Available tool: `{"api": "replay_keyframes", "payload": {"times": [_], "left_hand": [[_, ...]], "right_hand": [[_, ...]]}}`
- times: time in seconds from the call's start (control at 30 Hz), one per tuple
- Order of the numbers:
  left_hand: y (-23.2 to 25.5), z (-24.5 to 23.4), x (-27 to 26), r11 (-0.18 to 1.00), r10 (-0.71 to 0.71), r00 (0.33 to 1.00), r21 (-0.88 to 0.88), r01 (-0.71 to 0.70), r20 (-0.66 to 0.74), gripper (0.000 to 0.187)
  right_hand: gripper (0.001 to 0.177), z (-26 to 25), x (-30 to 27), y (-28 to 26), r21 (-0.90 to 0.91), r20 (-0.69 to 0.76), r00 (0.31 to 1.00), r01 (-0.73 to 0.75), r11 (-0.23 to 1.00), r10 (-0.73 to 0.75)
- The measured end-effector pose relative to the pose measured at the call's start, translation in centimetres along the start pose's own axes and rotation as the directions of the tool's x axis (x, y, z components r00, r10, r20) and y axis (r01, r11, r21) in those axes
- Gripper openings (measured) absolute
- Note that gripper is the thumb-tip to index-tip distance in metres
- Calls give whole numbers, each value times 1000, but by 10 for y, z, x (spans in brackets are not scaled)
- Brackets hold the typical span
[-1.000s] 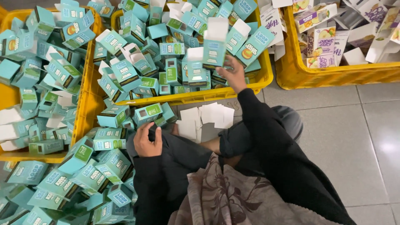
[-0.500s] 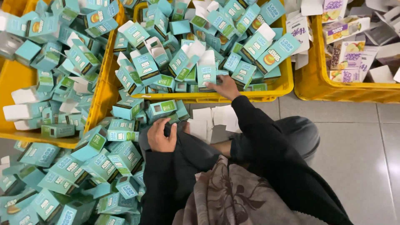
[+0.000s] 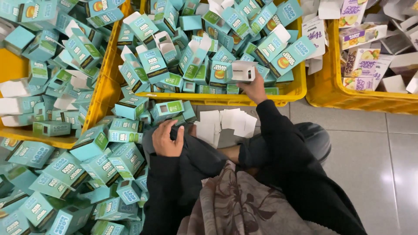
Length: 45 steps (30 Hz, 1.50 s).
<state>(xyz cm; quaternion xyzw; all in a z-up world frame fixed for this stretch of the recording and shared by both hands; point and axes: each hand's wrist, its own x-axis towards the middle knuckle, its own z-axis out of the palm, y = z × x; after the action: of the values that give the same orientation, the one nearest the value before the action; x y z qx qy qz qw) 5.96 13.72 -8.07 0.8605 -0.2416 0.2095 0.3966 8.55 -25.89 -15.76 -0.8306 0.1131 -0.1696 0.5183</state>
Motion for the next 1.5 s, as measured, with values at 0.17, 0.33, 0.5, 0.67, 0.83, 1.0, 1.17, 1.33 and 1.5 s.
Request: {"api": "replay_keyframes", "payload": {"times": [0.17,0.33,0.5,0.67,0.83,1.0,1.17,1.33,1.5], "left_hand": [[18,3,6,980,-84,994,-175,94,66,62],[45,31,25,915,-161,954,-323,240,252,118],[22,48,53,906,-217,964,-336,258,155,77],[-40,80,73,899,-258,959,-394,193,-118,70],[-53,95,64,902,-259,951,-394,176,-169,75],[-57,83,54,876,-269,959,-438,204,-92,73],[-66,91,49,867,-275,955,-458,198,-108,78],[-73,95,46,864,-265,958,-467,187,-108,81],[-76,101,41,852,-285,952,-484,197,-114,86]], "right_hand": [[74,27,-28,-72,96,147,977,138,986,-151],[75,49,-73,-98,185,407,900,88,979,-158],[62,-6,-77,-61,-66,437,892,158,985,-114],[41,5,-104,72,-639,446,826,25,768,344],[61,55,-110,121,-738,89,839,-307,601,538],[96,72,-116,136,-753,-46,767,-448,482,640],[75,66,-117,156,-607,-57,763,-539,584,644],[39,60,-119,177,-93,-97,728,-685,722,678],[25,52,-111,185,-525,-31,875,-425,737,483]]}}
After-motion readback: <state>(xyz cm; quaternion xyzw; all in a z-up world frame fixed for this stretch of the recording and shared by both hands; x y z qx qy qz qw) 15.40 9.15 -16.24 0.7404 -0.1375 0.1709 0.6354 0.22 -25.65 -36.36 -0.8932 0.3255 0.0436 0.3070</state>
